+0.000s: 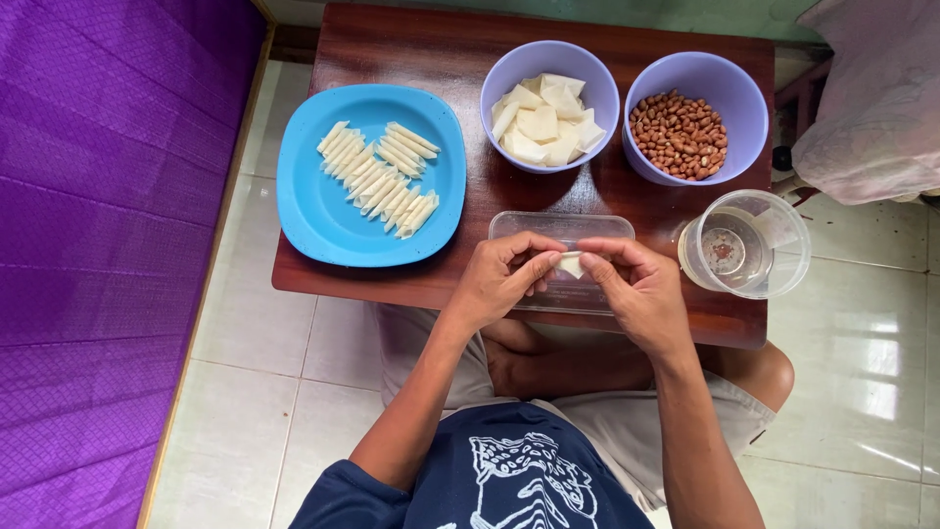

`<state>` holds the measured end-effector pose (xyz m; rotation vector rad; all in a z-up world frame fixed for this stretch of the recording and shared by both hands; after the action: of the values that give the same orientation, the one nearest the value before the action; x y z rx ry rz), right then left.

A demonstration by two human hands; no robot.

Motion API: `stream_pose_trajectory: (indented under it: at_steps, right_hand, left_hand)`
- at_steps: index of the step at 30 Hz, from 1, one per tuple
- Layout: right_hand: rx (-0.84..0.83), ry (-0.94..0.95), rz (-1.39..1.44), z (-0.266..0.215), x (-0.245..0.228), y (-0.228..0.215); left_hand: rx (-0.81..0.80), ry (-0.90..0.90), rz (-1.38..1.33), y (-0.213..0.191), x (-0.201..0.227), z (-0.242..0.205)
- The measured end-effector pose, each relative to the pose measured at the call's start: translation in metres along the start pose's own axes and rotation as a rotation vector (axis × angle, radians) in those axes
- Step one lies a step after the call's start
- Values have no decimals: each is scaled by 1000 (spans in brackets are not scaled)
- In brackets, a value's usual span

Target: Manually assembling nut rolls by placing a peanut inside a small square wrapper and rolling it tightly.

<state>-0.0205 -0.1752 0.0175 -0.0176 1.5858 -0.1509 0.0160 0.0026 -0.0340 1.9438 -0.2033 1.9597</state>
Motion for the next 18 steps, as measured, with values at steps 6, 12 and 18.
stream_pose_trajectory:
  at_steps: [6, 12, 18]
  right_hand:
    - [67, -26, -47, -2, -4, -8]
    - [31, 38, 145, 6, 14, -11]
    - [23, 109, 126, 6, -6, -3]
  left_hand:
    - [110, 75, 62, -16, 10, 3]
    - [13, 68, 20, -6, 22, 0]
    - [138, 301, 273, -1, 29, 8]
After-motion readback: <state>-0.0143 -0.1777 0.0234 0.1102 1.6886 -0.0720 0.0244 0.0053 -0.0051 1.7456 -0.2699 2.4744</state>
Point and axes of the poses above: each hand's wrist, its own z-axis towards the middle knuckle, its own y-axis out of the palm, x = y × z, the point moved 2 cm from there along z, towards the middle knuckle
